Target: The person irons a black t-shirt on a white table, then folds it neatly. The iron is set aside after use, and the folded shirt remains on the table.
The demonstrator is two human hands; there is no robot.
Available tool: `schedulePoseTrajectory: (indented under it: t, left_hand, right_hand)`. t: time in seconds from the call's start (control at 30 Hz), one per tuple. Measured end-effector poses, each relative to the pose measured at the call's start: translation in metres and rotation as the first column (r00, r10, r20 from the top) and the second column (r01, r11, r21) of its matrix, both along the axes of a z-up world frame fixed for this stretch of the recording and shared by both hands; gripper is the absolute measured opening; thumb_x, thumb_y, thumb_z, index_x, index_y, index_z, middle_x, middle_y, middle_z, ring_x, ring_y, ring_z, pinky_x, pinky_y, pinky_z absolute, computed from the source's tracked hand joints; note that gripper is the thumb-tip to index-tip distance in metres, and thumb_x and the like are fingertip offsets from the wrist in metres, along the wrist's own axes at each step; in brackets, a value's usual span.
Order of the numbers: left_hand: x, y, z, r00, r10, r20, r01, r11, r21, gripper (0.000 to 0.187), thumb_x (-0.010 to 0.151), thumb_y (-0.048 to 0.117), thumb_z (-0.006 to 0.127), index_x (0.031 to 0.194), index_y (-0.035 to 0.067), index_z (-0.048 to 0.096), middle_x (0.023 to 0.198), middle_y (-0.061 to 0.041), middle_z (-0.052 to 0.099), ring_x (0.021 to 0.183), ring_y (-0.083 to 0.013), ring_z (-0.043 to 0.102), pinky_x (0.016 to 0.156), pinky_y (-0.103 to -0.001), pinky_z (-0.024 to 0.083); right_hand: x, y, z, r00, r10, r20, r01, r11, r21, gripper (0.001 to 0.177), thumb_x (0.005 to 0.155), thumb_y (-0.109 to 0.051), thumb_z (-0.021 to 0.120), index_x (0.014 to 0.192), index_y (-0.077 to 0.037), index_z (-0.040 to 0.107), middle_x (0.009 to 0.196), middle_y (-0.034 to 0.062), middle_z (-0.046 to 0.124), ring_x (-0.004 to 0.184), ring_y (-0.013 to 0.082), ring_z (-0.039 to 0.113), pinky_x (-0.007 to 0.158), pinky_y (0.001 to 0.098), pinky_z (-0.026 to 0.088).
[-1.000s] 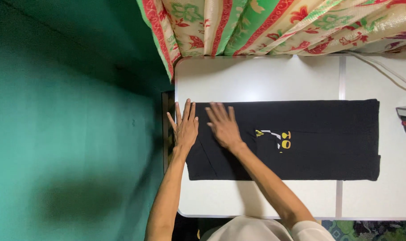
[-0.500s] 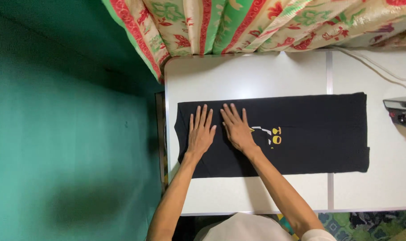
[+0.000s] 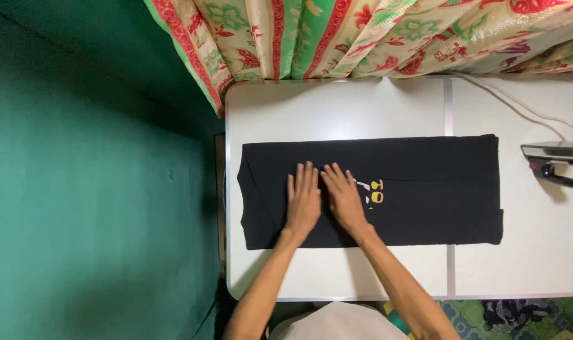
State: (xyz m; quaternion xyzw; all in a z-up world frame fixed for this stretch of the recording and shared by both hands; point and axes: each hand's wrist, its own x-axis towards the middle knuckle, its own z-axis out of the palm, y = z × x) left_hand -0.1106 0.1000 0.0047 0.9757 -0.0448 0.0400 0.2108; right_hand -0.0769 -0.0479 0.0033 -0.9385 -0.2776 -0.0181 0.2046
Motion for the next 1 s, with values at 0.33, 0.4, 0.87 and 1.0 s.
schedulePoseTrajectory:
  t: [0.33, 0.4, 0.87, 1.0]
  left_hand:
    - [-0.041, 0.014, 0.002, 0.980, 0.048, -0.192, -0.031, 0.996, 0.088, 0.085, 0.091, 0.055, 0.060, 0.160, 0.016, 0.028, 0.170, -0.012, 0.016, 0.155, -0.0397, 0.010, 0.118, -0.069, 0.009]
    - [-0.045, 0.020, 0.007, 0.963, 0.094, -0.253, -0.069, 0.992, 0.107, 0.095, 0.087, 0.065, 0.060, 0.162, 0.018, 0.024, 0.171, -0.011, 0.009, 0.155, -0.0413, 0.002, 0.113, -0.077, 0.003]
    - [-0.017, -0.057, -0.004, 0.960, 0.228, -0.164, -0.223, 0.974, 0.045, 0.080, 0.095, 0.040, 0.058, 0.160, 0.008, 0.026, 0.170, -0.016, 0.010, 0.157, -0.0377, 0.004, 0.121, -0.066, 0.003]
    - [-0.042, -0.046, -0.007, 0.964, 0.179, -0.198, -0.170, 0.984, 0.060, 0.089, 0.092, 0.066, 0.052, 0.162, 0.018, 0.025, 0.171, -0.013, 0.009, 0.157, -0.0391, 0.003, 0.119, -0.070, 0.001]
  right_hand:
    - [-0.009, -0.005, -0.013, 0.992, -0.051, -0.113, 0.022, 0.970, -0.240, 0.062, 0.109, -0.047, 0.031, 0.164, -0.019, 0.023, 0.172, 0.0023, 0.017, 0.158, 0.0270, 0.011, 0.126, 0.0567, 0.003]
    - [-0.006, -0.007, -0.005, 0.979, -0.056, -0.194, 0.002, 0.963, -0.268, 0.068, 0.106, -0.056, 0.029, 0.164, -0.022, 0.019, 0.173, 0.0001, 0.011, 0.159, 0.0268, 0.006, 0.125, 0.0593, 0.001]
    - [0.052, -0.013, -0.018, 0.978, -0.063, -0.199, 0.039, 0.992, -0.122, 0.055, 0.107, -0.037, 0.049, 0.159, -0.022, 0.039, 0.170, 0.0043, 0.024, 0.157, 0.0351, 0.016, 0.122, 0.0665, 0.014]
    - [0.053, -0.015, -0.014, 0.966, -0.055, -0.253, 0.006, 0.982, -0.189, 0.061, 0.108, -0.043, 0.044, 0.163, -0.026, 0.027, 0.173, 0.0020, 0.013, 0.158, 0.0317, 0.006, 0.125, 0.0633, 0.008]
